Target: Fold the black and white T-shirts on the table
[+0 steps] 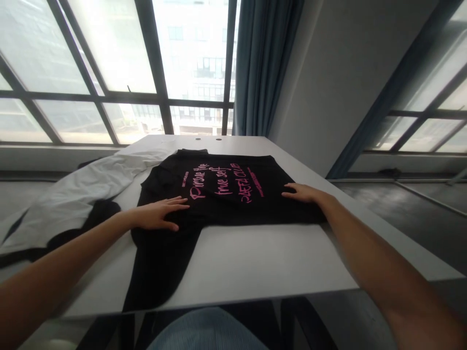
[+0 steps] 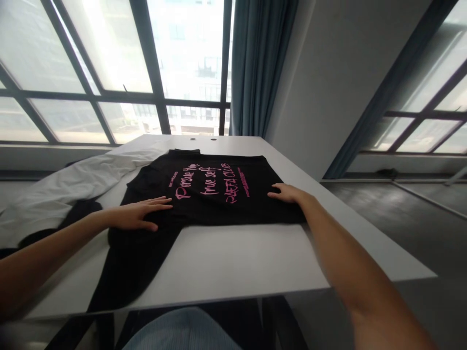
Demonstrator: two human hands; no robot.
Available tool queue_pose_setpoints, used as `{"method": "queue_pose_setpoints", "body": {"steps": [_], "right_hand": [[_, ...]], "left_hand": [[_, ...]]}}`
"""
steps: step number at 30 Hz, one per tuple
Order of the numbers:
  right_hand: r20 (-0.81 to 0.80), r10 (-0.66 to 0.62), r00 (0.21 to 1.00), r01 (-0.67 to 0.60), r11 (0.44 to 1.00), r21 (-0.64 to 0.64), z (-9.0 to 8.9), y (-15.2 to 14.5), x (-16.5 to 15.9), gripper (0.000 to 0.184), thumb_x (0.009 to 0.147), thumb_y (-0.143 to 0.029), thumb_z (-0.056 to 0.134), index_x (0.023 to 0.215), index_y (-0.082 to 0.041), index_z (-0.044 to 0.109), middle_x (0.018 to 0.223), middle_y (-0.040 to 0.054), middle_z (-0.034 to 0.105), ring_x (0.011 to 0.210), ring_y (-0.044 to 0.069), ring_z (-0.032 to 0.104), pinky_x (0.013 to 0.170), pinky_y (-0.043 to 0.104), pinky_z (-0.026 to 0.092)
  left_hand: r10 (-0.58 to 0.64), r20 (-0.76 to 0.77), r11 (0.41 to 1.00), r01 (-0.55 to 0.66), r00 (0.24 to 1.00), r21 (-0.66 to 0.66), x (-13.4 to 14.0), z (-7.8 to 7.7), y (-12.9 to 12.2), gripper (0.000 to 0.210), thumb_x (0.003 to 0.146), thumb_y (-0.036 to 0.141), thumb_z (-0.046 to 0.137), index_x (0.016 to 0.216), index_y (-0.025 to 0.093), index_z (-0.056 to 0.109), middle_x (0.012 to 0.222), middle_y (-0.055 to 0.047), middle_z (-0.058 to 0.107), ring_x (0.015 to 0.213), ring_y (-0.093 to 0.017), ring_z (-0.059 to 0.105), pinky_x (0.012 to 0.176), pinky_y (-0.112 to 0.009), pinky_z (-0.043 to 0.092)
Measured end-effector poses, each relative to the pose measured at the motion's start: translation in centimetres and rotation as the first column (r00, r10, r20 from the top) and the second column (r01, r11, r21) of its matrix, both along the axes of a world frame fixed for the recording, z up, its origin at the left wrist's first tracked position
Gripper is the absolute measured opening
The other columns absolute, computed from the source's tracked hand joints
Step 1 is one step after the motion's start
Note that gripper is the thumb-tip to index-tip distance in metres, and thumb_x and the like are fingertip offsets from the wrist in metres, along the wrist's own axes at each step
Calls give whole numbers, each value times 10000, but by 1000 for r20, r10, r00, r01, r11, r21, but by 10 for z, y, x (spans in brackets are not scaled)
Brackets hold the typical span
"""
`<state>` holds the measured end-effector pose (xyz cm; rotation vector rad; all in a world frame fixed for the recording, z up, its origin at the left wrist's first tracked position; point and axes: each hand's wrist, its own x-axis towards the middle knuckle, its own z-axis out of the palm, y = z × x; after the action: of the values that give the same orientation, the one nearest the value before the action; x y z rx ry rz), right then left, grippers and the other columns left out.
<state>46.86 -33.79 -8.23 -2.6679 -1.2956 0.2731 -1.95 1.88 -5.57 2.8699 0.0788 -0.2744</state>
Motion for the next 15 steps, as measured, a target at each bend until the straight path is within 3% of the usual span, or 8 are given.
{"method": "queue_pose_setpoints", "body": {"steps": [5, 10, 15], "right_hand": [[-88, -59, 994, 68, 992, 104, 5, -53, 23, 648, 765, -415, 684, 1368, -178, 673, 1412, 135, 655, 1345, 349, 576, 1151, 440, 431], [-124, -183, 975, 192, 979, 68, 14, -81, 28, 820, 576, -168, 676, 1396, -187, 662, 1382, 130, 676, 1323, 352, 596, 1091, 406, 482], [-229, -86, 970, 91, 996, 11, 26, -87, 11, 948, 545, -197, 682, 1487, -215, 580, 1446, 112, 632, 1369, 360, 553, 1096, 417, 479]], "left_hand": [[75, -12, 987, -76, 997, -142, -47, 9, 41, 705, 867, 595, 658, 1495, 289, 560, 1674, -68, 331, 1538, -321, 306, 1231, -442, 297], [178, 10, 967, -173, 984, -187, -68, 9, 66, 648, 780, 482, 718, 1400, 300, 659, 1631, -56, 425, 1486, -333, 409, 1198, -427, 356], [225, -16, 949, -223, 974, -223, -78, 23, 59, 623, 693, 316, 775, 1313, 310, 721, 1583, -37, 502, 1437, -360, 471, 1119, -411, 453]]}}
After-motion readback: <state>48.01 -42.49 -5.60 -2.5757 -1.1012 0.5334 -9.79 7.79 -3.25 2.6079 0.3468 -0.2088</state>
